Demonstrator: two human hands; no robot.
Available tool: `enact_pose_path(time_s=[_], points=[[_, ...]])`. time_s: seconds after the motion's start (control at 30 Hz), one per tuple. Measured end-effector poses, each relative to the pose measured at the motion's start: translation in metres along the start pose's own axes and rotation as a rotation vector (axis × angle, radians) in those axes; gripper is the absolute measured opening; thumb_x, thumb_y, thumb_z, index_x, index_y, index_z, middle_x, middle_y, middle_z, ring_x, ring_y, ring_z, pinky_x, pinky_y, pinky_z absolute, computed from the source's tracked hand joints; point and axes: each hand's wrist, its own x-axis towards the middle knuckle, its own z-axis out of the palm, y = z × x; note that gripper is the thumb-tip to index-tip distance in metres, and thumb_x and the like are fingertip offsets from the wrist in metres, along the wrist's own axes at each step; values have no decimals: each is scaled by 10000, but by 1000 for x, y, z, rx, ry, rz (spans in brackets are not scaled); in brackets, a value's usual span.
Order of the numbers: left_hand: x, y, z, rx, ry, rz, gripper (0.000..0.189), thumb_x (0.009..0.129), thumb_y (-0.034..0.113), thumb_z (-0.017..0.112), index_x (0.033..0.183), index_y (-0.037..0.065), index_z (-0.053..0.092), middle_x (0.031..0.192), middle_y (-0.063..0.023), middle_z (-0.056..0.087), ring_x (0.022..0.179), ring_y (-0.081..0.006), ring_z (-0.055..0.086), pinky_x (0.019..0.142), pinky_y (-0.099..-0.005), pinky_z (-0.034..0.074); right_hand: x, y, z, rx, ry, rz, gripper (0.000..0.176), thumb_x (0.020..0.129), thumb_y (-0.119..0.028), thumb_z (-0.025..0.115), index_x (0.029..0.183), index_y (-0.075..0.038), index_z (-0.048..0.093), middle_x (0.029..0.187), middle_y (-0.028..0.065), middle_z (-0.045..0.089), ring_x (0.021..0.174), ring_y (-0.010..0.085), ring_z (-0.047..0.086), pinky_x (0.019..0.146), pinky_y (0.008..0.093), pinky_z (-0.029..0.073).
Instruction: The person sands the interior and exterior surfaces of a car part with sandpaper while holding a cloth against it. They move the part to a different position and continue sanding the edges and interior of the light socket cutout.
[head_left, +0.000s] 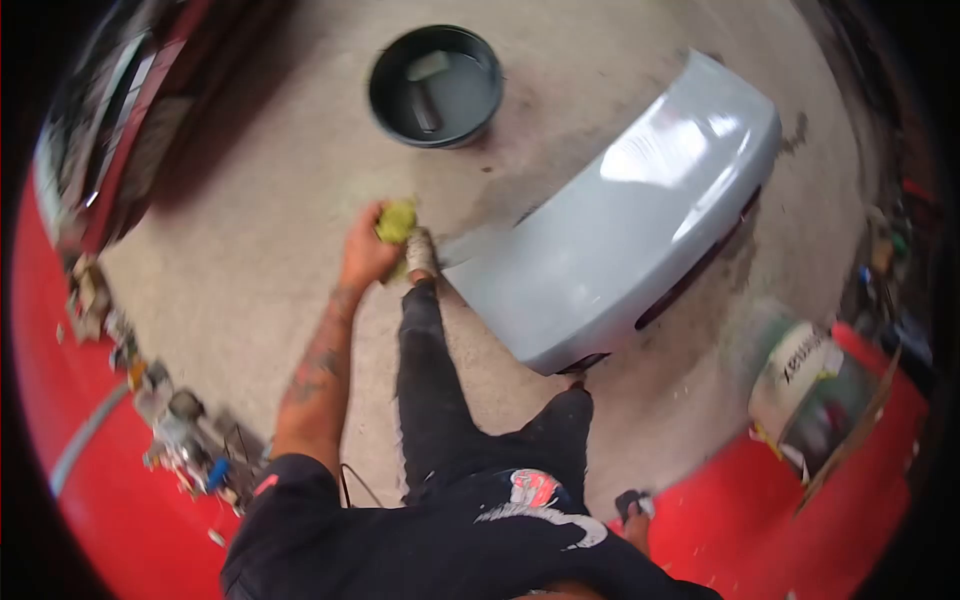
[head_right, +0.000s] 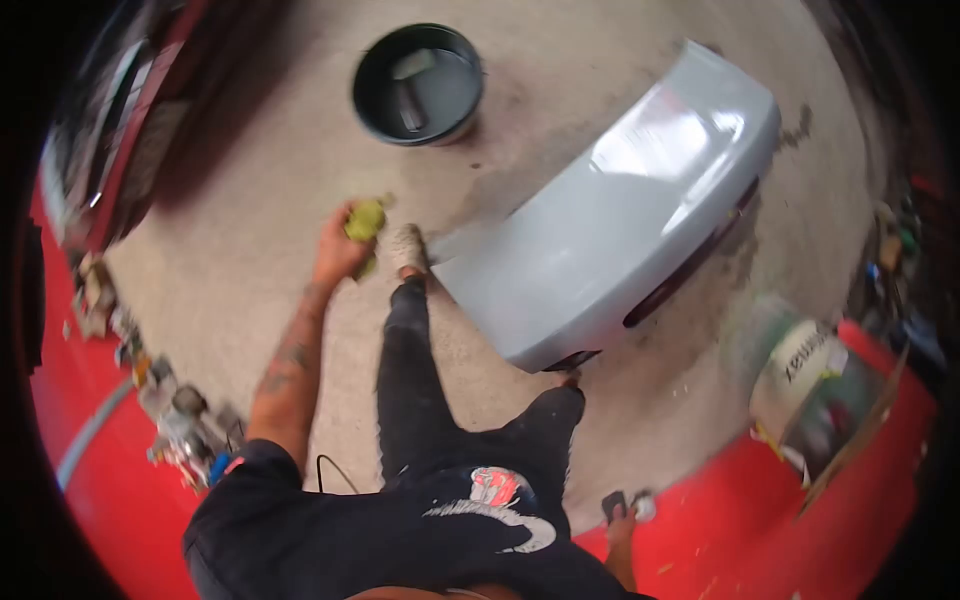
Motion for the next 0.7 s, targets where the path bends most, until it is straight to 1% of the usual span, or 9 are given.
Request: enact_pose_path(time_s=[0.03, 0.1, 0.17, 0.3, 0.37, 0.43, 0.5, 0.63, 0.7], points=[[51, -3, 0, 47, -26, 51, 436, 802, 174, 770, 1208, 57, 659, 1118, -175, 708, 1051, -288, 693, 906, -380, 536, -54, 2, 19, -71, 115, 66, 361, 1023, -339, 565, 1215, -42, 635, 771, 73, 643, 512, 162, 567, 399, 338, 414], [157, -16, 14, 100, -32, 254, 476, 789, 189, 784, 1226, 54, 650, 1184, -171, 689, 1097, -293, 677, 925, -388, 527, -111, 52, 34, -124, -220, -378, 386, 1003, -350, 584, 1235, -44, 631, 790, 98, 674, 521, 181, 607, 404, 341, 432], [251, -22, 30, 373, -150, 397, 548, 776, 224, 793, 1274, 66, 627, 1222, -169, 674, 1125, -298, 665, 951, -377, 517, -177, 79, 68, 151, -45, 439, 412, 982, -368, 608, 1266, -69, 612, 819, 126, 693, 523, 215, 636, 404, 341, 444], [363, -52, 83, 913, -457, 176, 851, 778, 491, 773, 1506, 210, 435, 1484, -145, 500, 1364, -400, 470, 1079, -625, 388, -300, 45, 103, -91, 71, 564, 375, 1013, -379, 537, 1263, -108, 606, 819, 128, 697, 500, 238, 630, 378, 346, 436], [411, -142, 133, 1103, -425, 293, 1038, 754, 573, 760, 1599, 289, 229, 1565, -156, 364, 1457, -432, 307, 1080, -727, 302, -339, 43, 117, 19, 97, 648, 369, 1018, -379, 524, 1257, -111, 608, 823, 126, 697, 498, 237, 628, 374, 347, 432], [408, -160, 158, 1189, -429, 312, 856, 830, 520, 700, 1556, 223, 357, 1469, -156, 484, 1378, -442, 430, 1043, -706, 369, -360, 38, 134, 119, 127, 708, 364, 1022, -379, 510, 1252, -114, 610, 827, 125, 698, 497, 236, 626, 370, 347, 429], [509, -333, 225, 1969, -906, 700, 482, 958, 393, 566, 1366, 139, 599, 1294, -194, 627, 1215, -453, 580, 1087, -584, 395, -373, 34, 147, 221, 162, 751, 359, 1027, -378, 497, 1246, -117, 612, 831, 124, 699, 495, 235, 625, 365, 348, 426], [453, -237, 171, 1259, -1001, 574, 489, 906, 347, 614, 1319, 85, 617, 1184, -214, 691, 1127, -372, 674, 976, -495, 523, -374, 64, 151, 542, 276, 766, 353, 1036, -377, 470, 1235, -124, 615, 838, 122, 700, 492, 234, 621, 357, 349, 419], [424, -182, 143, 1270, -670, 501, 468, 876, 307, 650, 1275, 63, 644, 1208, -225, 687, 1142, -327, 675, 986, -438, 526, -345, 97, 149, 719, 368, 732, 362, 1053, -370, 412, 1219, -116, 610, 854, 106, 693, 485, 227, 597, 334, 350, 404]])
